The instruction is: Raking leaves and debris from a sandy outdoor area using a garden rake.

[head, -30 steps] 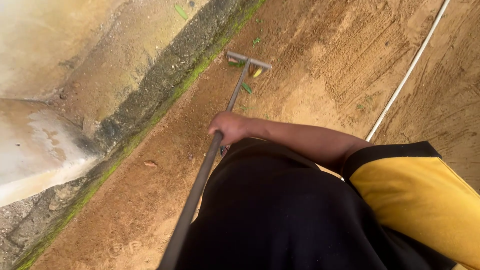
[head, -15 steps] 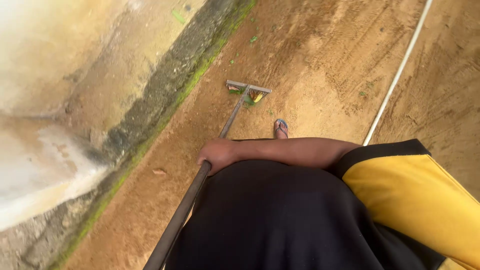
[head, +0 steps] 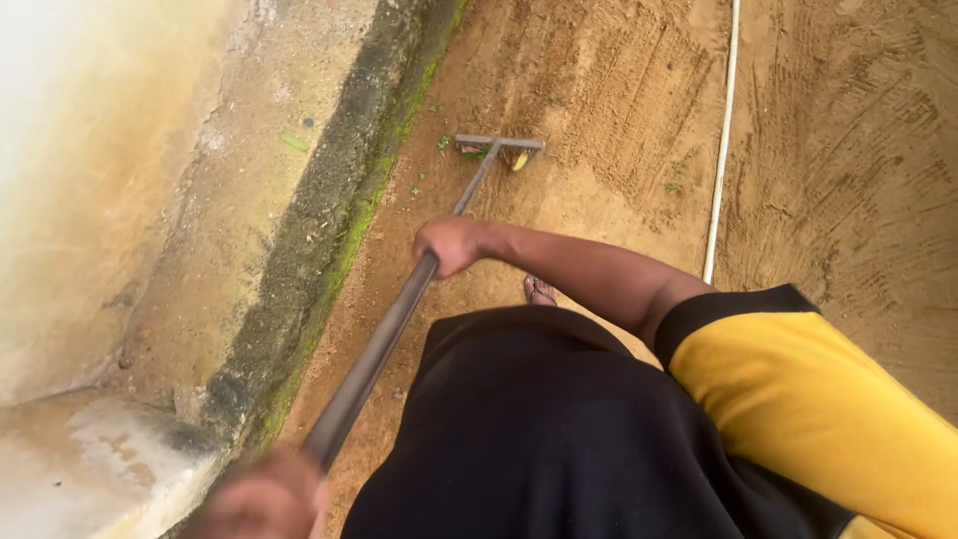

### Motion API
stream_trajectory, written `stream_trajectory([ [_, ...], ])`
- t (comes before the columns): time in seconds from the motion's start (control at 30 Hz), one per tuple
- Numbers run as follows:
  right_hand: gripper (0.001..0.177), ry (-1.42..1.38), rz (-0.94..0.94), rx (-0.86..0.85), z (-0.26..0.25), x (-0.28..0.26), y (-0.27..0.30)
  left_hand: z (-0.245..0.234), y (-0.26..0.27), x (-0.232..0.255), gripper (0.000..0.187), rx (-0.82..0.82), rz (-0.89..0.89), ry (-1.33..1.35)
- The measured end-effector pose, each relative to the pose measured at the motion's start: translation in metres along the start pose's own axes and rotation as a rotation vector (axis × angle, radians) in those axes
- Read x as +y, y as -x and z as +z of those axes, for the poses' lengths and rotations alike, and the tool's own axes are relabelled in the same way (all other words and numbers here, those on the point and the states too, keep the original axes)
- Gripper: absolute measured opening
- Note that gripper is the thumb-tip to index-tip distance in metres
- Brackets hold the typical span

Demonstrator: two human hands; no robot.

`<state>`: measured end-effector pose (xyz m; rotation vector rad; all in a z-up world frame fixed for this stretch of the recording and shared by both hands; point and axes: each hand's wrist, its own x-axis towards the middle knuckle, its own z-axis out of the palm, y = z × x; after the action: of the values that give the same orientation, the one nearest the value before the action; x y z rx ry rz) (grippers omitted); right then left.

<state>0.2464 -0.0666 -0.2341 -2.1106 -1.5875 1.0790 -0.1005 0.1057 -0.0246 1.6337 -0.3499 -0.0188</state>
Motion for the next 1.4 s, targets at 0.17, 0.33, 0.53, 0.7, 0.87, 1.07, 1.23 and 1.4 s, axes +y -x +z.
stream_trajectory([
  [0.17, 0.027, -0.121, -0.021, 0.086, -0.003, 0.072, -0.016, 0.051, -0.151, 0.021, 0.038, 0.23, 0.264, -0.141],
  [0.33, 0.024, -0.213, 0.106, 0.036, -0.042, 0.06, -0.006, 0.058, -0.225, -0.078, 0.085, 0.436, 0.562, 0.05],
  [0.53, 0.033, -0.291, 0.031, 0.275, -0.022, 0.059, -0.002, 0.062, -0.233, -0.138, 0.075, 0.511, 0.498, 0.122],
  [0.7, 0.019, -0.18, -0.17, 0.641, 0.026, 0.056, -0.002, 0.081, -0.197, -0.132, 0.082, 0.543, 0.441, 0.138],
  [0.87, 0.017, -0.213, -0.318, 0.573, 0.052, 0.014, -0.004, 0.08, -0.148, -0.095, 0.083, 0.553, 0.405, 0.169],
  [1.07, 0.019, -0.265, -0.325, 0.414, 0.103, -0.053, -0.021, 0.066, -0.067, -0.059, 0.084, 0.591, 0.347, 0.151],
  [1.23, 0.016, -0.199, -0.284, 0.255, 0.134, -0.111, -0.027, 0.065, -0.008, -0.026, 0.083, 0.646, 0.322, 0.229],
  [1.4, 0.015, -0.143, -0.298, 0.052, 0.158, -0.14, -0.036, 0.063, 0.041, -0.027, 0.07, 0.567, 0.38, 0.203],
])
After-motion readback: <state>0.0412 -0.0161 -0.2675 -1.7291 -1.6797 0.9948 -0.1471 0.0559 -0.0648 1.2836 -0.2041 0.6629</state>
